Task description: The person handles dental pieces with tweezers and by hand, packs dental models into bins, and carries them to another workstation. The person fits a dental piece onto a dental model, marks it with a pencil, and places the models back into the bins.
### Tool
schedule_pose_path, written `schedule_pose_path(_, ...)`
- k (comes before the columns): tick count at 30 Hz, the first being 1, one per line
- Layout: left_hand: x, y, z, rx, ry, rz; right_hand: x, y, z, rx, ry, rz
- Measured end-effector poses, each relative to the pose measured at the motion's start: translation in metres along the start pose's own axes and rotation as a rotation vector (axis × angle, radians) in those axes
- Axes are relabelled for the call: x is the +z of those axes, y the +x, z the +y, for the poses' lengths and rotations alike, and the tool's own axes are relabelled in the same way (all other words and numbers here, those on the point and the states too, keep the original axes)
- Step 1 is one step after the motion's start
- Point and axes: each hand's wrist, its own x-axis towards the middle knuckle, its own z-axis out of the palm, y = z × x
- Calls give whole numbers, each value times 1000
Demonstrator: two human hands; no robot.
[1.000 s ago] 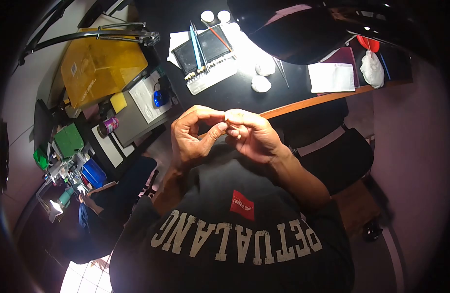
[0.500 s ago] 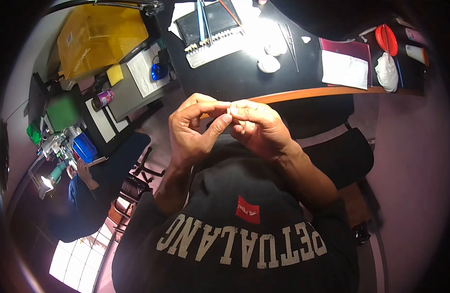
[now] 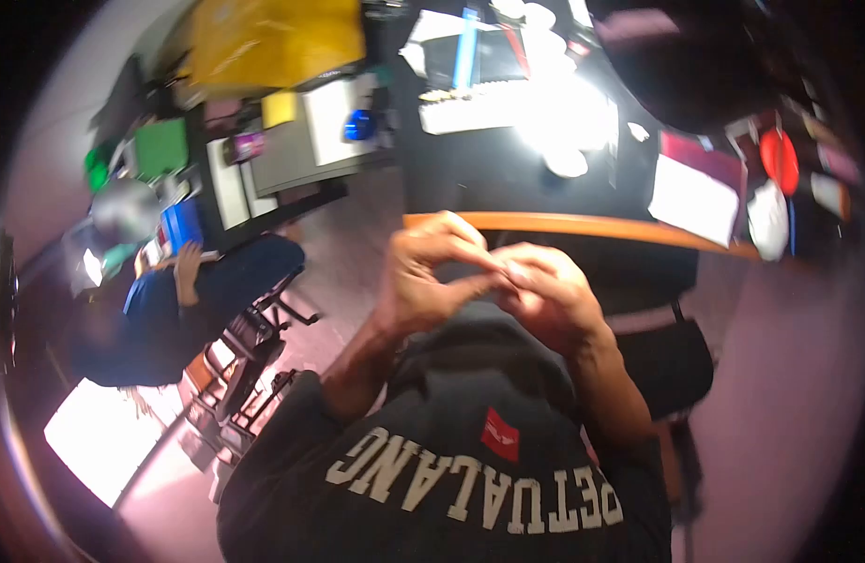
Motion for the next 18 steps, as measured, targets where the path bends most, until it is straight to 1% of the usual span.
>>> schedule_pose_path(2, -6, -6, 3, -34, -93, -72, -4, 0, -3, 34, -74, -86)
schedule_pose_path(3, -9, -9, 5, -14, -91, -93, -5, 0, -4, 45, -120, -114)
schedule_pose_path(4, -11, -13, 3, 33, -69, -98, -7, 0, -7, 56, -221, -125)
schedule_pose_path(7, -16, -22, 2, 161, 54, -110, 0, 1, -15, 115, -385, -113)
schedule_pose_path(9, -22, -24, 1, 231, 145, -89, 6, 2, -13, 94, -554, -82)
schedule_pose_path(12, -25, -28, -10, 313, 270, -17, 14, 5, -7, 85, -580, -24)
schedule_pose_path(15, -48, -27, -5, 294, 361, 20, 13, 22, 7, 52, -534, 81)
schedule_pose_path(16, -61, -28, -4, 267, 387, 0, 12, 27, 14, 14, -516, 104)
schedule_pose_path(17, -78, -28, -4, 247, 385, 41, 10, 38, 20, -37, -496, 118)
schedule_pose_path(18, -94, -30, -3, 227, 382, 80, 4, 48, 24, -69, -451, 69)
